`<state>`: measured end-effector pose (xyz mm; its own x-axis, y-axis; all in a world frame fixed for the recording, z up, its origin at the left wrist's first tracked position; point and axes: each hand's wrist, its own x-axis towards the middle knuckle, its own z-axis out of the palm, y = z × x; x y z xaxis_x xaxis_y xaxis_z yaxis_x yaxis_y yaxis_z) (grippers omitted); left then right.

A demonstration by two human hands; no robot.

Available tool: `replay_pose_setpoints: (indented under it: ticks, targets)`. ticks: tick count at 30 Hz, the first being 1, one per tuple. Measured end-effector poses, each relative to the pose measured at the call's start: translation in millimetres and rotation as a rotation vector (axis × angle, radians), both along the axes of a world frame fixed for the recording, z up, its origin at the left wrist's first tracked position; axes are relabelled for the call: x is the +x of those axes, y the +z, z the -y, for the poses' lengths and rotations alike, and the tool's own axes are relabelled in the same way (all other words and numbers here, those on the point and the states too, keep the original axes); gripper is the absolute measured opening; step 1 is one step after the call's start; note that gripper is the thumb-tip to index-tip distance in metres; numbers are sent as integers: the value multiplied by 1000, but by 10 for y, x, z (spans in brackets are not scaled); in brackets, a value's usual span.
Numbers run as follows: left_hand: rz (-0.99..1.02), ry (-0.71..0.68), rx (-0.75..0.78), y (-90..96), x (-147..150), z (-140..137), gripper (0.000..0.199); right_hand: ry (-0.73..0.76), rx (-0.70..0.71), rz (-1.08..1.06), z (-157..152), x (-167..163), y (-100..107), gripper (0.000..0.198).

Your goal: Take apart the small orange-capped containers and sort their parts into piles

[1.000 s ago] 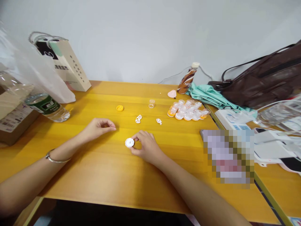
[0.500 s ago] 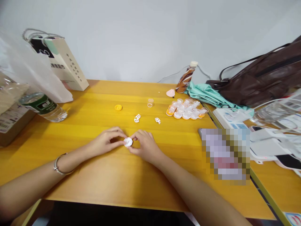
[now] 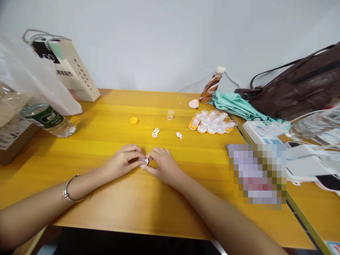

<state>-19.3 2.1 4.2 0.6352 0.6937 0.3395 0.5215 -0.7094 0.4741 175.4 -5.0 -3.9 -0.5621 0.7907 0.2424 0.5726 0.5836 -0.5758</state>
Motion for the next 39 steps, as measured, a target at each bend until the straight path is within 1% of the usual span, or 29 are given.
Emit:
replay_pose_setpoints:
  ticks: [5,9,11,14,16,18,19,20,22,25,27,30,32,33,36,39]
  targets:
    - [-139,27,217,24,21,70,21,11,10,7,-7,9,-21,17]
    - [-234,-7,359,32,15,75,23,-1,1,-7,-7,0,-22,17]
    - [-257,-33,393,20,23,69,23,-10,4,-6,-5,-7,-17,17]
    - [-228,-50,398,24,13,47,24,-20,6,-4,-1,-15,-7,16]
    - [-209,-34,428,66,-58,-5,23,-16,0,-12,3,-15,1,16]
    - [-241,1,495,136,-201,-100,21,-18,-9,-27,5,-10,8,15]
    - [-279,26,535,174,-293,-160,20,-20,-15,-35,5,-6,9,15]
    - [-335,21,563,209,-390,-224,19,-24,-20,-42,3,-2,9,15]
    - [-466,-28,585,265,-561,-340,21,-32,-25,-54,-3,6,6,14]
    - [-604,-99,576,302,-683,-432,26,-44,-26,-69,-16,17,-1,13]
    - [-628,-136,556,306,-680,-438,28,-52,-23,-77,-22,19,-3,12]
    - [-578,-141,496,305,-650,-418,25,-55,-23,-86,-22,16,5,12]
    - [-494,-137,432,305,-642,-395,23,-55,-25,-90,-17,13,15,12]
    - [-451,-147,393,303,-638,-376,25,-55,-26,-93,-14,12,19,13]
    - [-393,-168,251,281,-592,-250,40,-57,-27,-98,-9,12,27,12]
    - [-446,-65,122,206,-492,-47,62,-56,-23,-102,-14,16,24,12]
